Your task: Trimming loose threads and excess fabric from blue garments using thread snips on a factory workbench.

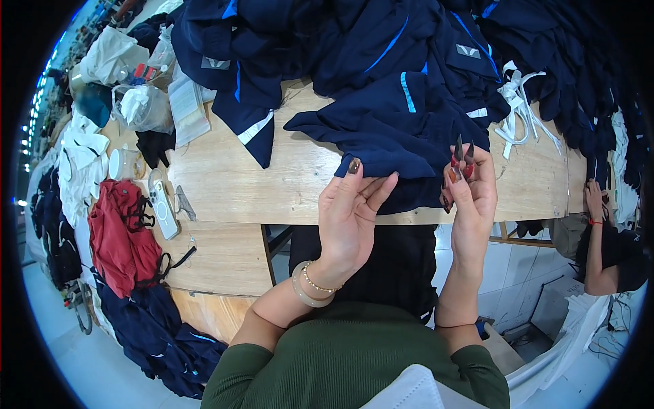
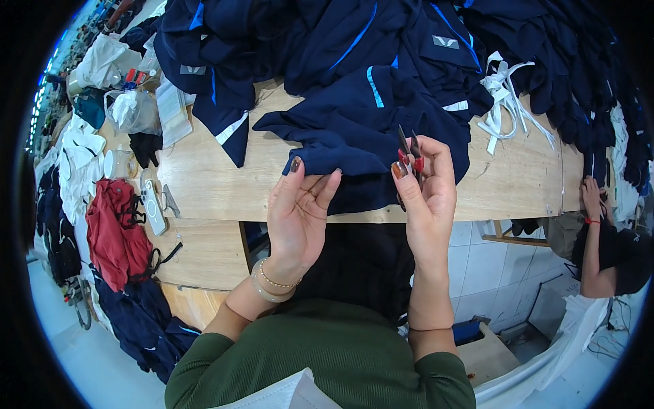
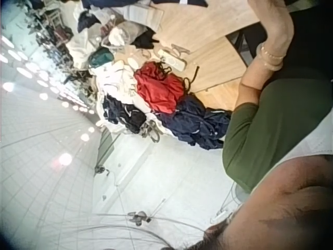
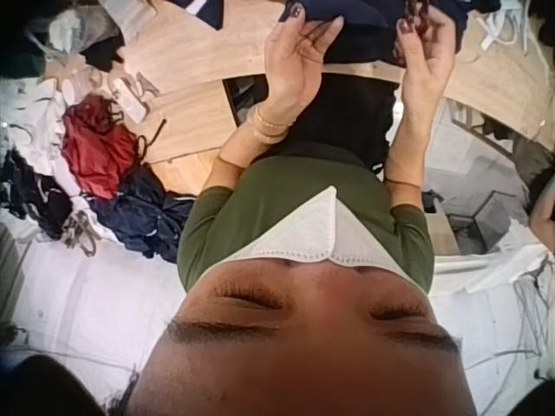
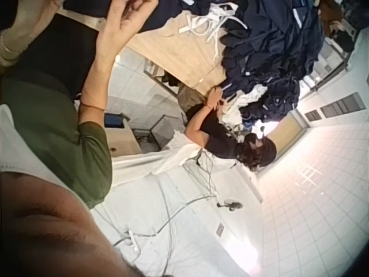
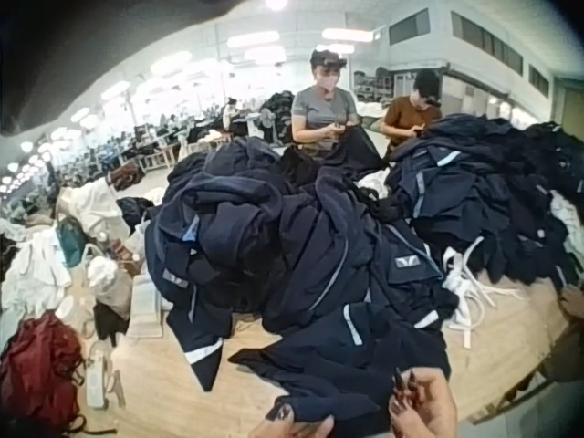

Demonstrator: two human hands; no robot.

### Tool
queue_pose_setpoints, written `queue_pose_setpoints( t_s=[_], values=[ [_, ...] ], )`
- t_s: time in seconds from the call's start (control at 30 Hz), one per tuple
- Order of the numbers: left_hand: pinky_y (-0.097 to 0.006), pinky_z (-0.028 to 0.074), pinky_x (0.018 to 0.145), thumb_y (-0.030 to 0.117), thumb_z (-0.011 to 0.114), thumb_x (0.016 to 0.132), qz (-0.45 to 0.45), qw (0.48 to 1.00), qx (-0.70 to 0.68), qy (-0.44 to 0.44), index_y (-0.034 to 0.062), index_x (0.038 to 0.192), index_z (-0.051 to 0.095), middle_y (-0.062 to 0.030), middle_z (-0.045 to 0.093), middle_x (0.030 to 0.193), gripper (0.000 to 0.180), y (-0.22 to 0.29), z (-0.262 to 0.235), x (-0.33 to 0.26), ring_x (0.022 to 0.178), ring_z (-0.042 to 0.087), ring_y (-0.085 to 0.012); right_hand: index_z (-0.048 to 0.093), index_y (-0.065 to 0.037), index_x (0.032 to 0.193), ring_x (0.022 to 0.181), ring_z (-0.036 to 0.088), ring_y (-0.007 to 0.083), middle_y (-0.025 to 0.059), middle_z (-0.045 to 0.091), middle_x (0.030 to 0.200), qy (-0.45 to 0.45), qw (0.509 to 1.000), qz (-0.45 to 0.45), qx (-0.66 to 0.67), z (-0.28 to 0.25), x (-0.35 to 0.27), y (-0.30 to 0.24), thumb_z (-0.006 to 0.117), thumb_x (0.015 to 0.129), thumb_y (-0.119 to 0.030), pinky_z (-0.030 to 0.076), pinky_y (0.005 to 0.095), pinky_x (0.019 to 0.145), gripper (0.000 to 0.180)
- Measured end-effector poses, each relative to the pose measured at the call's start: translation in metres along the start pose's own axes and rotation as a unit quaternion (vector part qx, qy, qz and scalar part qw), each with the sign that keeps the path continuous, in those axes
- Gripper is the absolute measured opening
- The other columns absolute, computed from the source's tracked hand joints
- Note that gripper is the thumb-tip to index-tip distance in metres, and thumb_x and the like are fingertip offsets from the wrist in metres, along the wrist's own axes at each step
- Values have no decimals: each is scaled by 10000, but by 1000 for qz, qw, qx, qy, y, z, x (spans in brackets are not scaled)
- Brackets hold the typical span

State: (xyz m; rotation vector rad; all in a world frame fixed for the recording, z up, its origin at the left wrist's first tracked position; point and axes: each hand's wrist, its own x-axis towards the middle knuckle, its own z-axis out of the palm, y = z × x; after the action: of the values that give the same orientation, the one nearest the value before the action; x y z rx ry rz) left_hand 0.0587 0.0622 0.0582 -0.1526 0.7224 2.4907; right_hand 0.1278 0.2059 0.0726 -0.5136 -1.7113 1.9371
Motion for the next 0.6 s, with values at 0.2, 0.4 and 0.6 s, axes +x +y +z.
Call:
queue_pose_setpoints(
  t_s=[0.2,0.4,0.6],
  values=[
    [-375,514,944,163,479,981,-3,1000,1,4,-2,967,618,-124,669,992,216,-1,-1,-1,945,658,-198,516,2,1155,908,545,67,34,568,1001,4,1000,2,-10,1,-1,-2,609,886,-54,460,189,810,291],
    [-373,514,940,171,462,986,-12,1000,-15,-11,-21,1011,596,-139,661,1025,235,0,0,-1,968,651,-214,583,-55,1121,706,396,39,-30,462,839,-66,986,-19,-152,4,0,-8,689,729,33,365,162,645,415],
    [-331,513,911,120,481,975,5,992,126,-26,-46,1077,581,-138,650,1022,220,5,4,2,995,634,-201,625,28,896,715,429,52,-3,518,825,-18,992,-41,-122,2,16,16,633,812,34,332,179,629,85]
  ],
)
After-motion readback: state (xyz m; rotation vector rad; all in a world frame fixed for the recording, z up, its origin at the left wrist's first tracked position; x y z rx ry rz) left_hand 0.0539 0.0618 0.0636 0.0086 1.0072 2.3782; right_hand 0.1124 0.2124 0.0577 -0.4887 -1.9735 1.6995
